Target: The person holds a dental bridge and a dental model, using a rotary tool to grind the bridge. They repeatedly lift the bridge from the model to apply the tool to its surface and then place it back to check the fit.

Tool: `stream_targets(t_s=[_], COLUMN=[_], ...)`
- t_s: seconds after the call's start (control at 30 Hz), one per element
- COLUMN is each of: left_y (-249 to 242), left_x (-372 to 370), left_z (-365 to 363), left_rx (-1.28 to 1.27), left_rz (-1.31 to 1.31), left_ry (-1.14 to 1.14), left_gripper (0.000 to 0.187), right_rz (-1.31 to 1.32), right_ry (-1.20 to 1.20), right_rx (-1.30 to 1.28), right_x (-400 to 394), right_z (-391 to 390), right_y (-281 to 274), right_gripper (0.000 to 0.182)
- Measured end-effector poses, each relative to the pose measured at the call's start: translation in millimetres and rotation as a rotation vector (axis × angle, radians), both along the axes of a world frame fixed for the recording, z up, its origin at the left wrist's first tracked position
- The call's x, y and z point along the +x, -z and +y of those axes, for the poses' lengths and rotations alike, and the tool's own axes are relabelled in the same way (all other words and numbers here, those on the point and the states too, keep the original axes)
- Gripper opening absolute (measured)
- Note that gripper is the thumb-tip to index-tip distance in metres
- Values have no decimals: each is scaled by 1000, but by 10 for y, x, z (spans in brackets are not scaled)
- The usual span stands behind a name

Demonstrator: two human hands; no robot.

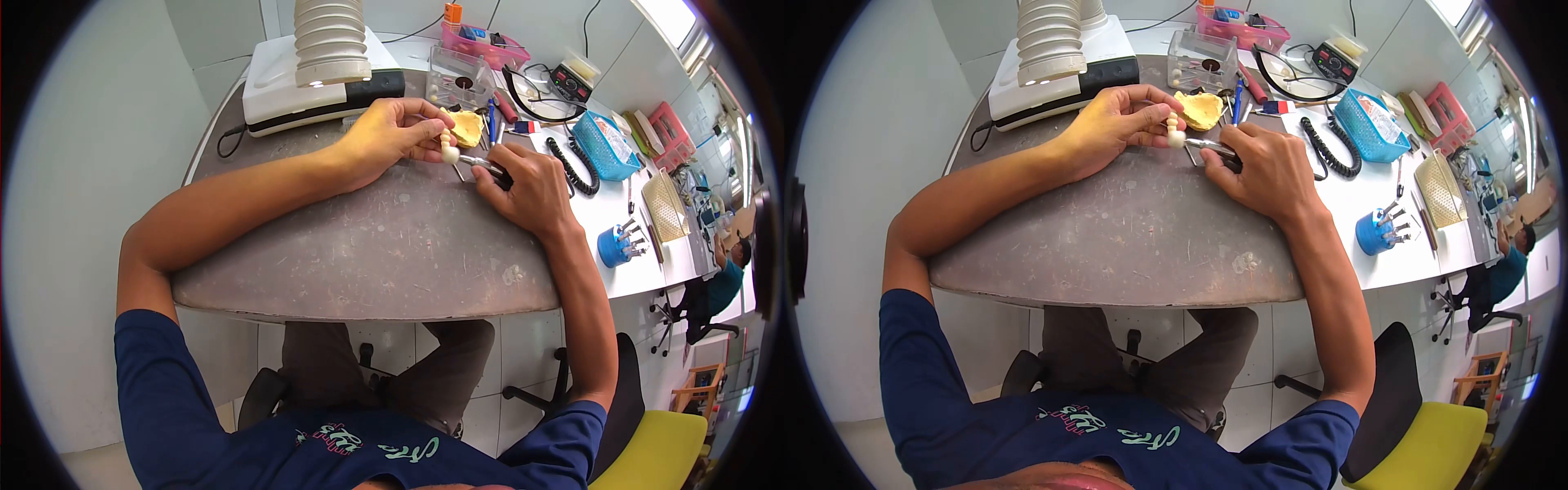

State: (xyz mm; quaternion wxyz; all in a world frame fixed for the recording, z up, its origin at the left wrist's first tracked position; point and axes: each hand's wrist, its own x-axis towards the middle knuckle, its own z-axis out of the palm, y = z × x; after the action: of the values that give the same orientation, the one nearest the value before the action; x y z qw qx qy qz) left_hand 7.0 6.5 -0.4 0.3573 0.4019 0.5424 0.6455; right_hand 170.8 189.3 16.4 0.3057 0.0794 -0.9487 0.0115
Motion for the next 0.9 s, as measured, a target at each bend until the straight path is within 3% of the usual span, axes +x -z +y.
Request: stream_targets(t_s=[0.9], left_y=[-6], left_x=[-2], left_z=[21], left_rx=[44], left_rz=[16], left_ry=[78], left_gripper=[29], right_rz=[32], right_ry=[-2], right_rx=[9], right_x=[-19], right_z=[-15], right_y=[1], right_gripper=[30])
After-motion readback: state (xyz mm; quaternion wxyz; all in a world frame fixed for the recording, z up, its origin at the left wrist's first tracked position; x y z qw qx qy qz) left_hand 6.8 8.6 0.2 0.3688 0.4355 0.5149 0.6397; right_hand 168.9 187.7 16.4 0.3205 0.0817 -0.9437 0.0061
